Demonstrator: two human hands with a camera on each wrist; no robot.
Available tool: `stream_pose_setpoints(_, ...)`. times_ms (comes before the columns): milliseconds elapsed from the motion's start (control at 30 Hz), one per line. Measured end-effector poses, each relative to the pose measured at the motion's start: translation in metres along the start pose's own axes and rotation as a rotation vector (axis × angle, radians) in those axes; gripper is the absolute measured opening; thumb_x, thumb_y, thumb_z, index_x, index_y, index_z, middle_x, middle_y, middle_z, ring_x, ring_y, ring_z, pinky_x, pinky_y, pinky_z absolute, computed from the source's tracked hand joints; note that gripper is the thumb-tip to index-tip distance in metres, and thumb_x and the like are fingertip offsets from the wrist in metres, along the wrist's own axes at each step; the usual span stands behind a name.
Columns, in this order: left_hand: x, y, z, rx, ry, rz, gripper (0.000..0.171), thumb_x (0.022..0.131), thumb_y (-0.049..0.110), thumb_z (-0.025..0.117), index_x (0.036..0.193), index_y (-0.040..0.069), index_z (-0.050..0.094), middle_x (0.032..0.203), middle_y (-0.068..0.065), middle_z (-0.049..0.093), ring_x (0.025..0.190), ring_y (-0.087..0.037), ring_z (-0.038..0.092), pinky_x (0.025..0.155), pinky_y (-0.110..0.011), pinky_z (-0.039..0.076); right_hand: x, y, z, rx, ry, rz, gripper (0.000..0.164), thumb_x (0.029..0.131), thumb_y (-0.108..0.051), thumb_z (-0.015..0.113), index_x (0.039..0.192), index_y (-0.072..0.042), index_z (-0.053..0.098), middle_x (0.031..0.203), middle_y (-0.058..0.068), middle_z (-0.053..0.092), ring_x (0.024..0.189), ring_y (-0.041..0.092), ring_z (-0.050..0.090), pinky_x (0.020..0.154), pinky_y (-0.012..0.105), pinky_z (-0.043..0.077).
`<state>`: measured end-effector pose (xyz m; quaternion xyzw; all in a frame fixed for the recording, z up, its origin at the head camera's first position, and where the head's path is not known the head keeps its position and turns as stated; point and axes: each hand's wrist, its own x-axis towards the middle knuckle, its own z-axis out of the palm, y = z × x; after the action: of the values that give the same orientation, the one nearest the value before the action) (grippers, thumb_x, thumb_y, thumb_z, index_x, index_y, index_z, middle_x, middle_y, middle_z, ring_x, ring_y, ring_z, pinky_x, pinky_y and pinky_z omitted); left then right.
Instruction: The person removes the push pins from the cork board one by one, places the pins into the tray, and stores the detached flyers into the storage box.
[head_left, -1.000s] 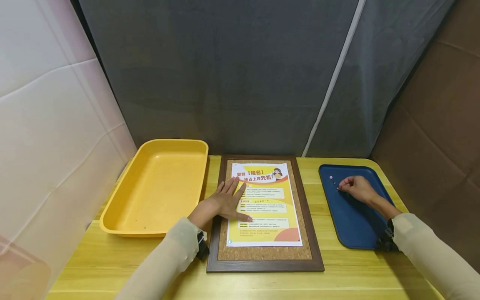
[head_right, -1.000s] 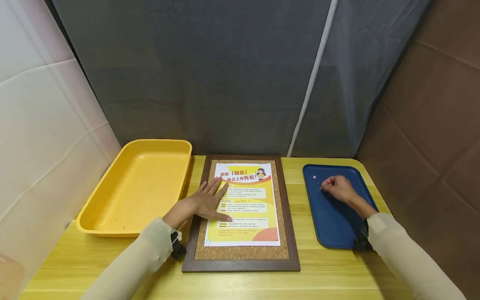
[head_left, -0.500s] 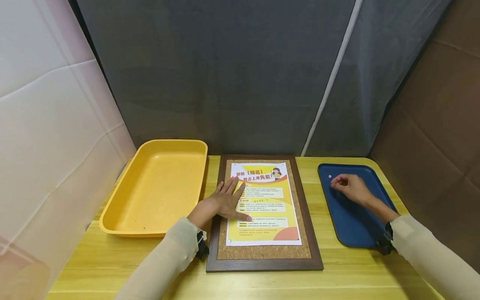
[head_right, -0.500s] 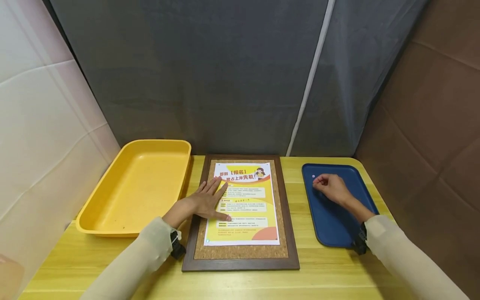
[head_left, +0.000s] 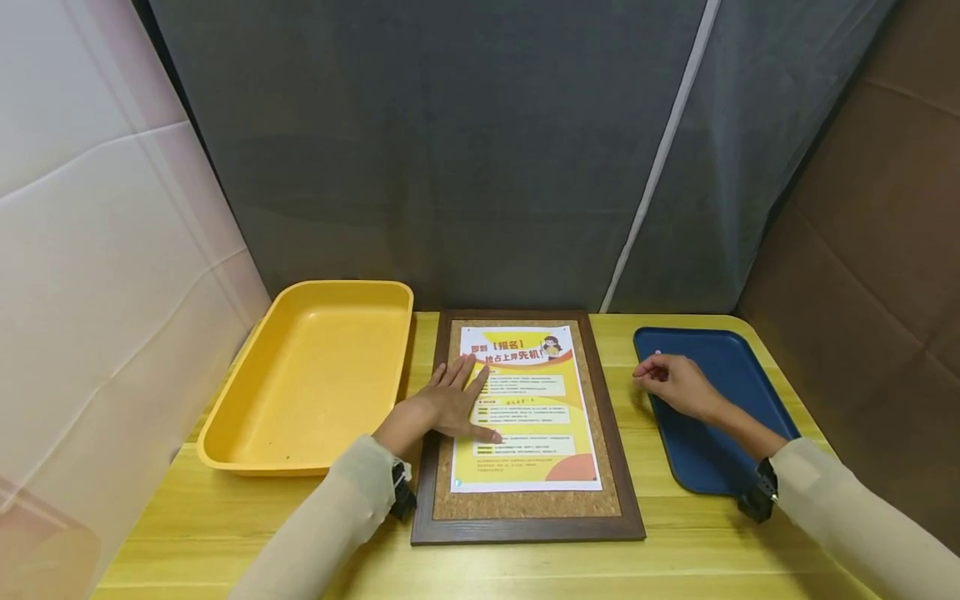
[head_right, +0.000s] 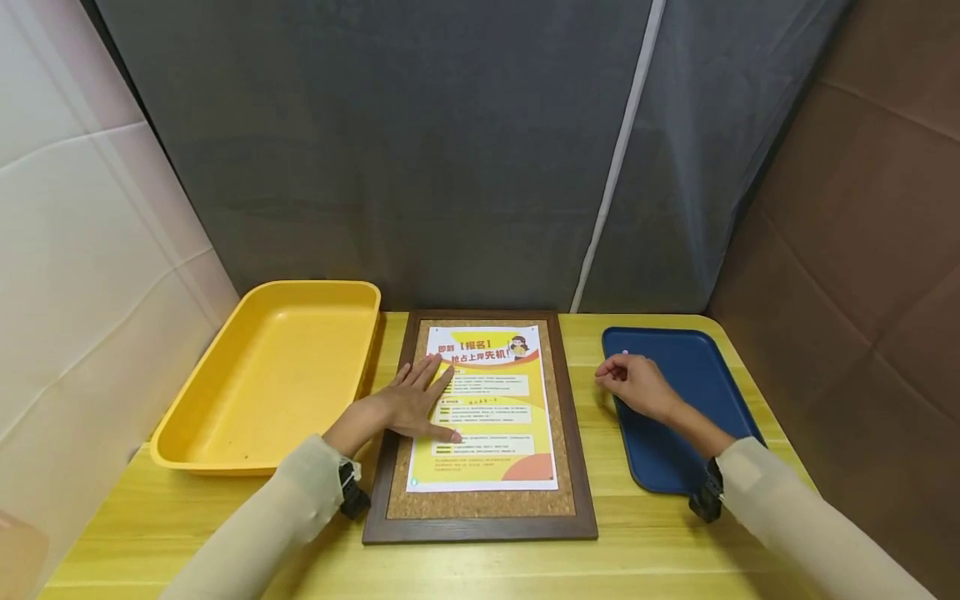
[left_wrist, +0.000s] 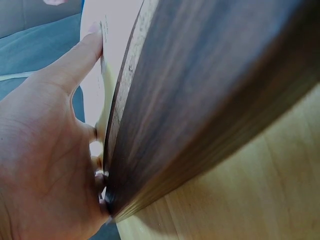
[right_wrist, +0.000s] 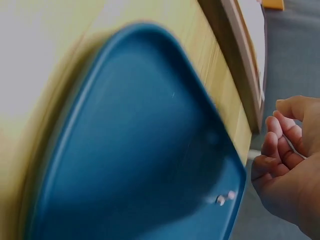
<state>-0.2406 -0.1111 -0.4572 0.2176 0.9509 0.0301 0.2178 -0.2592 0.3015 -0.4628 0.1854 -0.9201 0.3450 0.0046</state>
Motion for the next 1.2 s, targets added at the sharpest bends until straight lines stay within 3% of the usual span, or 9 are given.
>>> stream_pose_setpoints(567,-0.003,0.001,0.000,-0.015,0.000,0.011,0.124,0.089,0.081,0.062,0.172,0.014,-0.001,0.177,-0.016,-0.011,0.164,-0.033,-0.012,0.131,-0.055,-0.004,-0.008,-0.052,0.030,0.079,-0.090,-0.111,0.006,0.098,-0.012,0.077,0.098,-0.005,0.077,0.083,-0.006,0.067,0.076,0.009,0.058,0.065,0.024,0.049)
stream_pose_setpoints(800,-0.003,0.000,0.000,-0.020,-0.008,0.008,0.124,0.089,0.082,0.061,0.172,0.014,-0.001,0.177,-0.016,-0.012,0.164,-0.033,-0.012,0.131,-0.054,-0.004,-0.010,-0.075,0.045,0.145,-0.122,-0.231,0.006,0.095,-0.002,0.076,0.100,0.000,0.076,0.083,-0.004,0.067,0.073,0.007,0.056,0.063,0.023,0.049)
stream_pose_setpoints(1200,0.000,-0.001,0.000,-0.008,0.003,0.008,0.125,0.088,0.083,0.061,0.172,0.015,-0.002,0.177,-0.016,-0.012,0.164,-0.033,-0.011,0.131,-0.056,-0.003,-0.013,-0.110,0.074,0.170,-0.214,-0.270,0.005,0.095,-0.005,0.076,0.100,-0.002,0.077,0.082,-0.007,0.067,0.075,0.005,0.057,0.065,0.025,0.052)
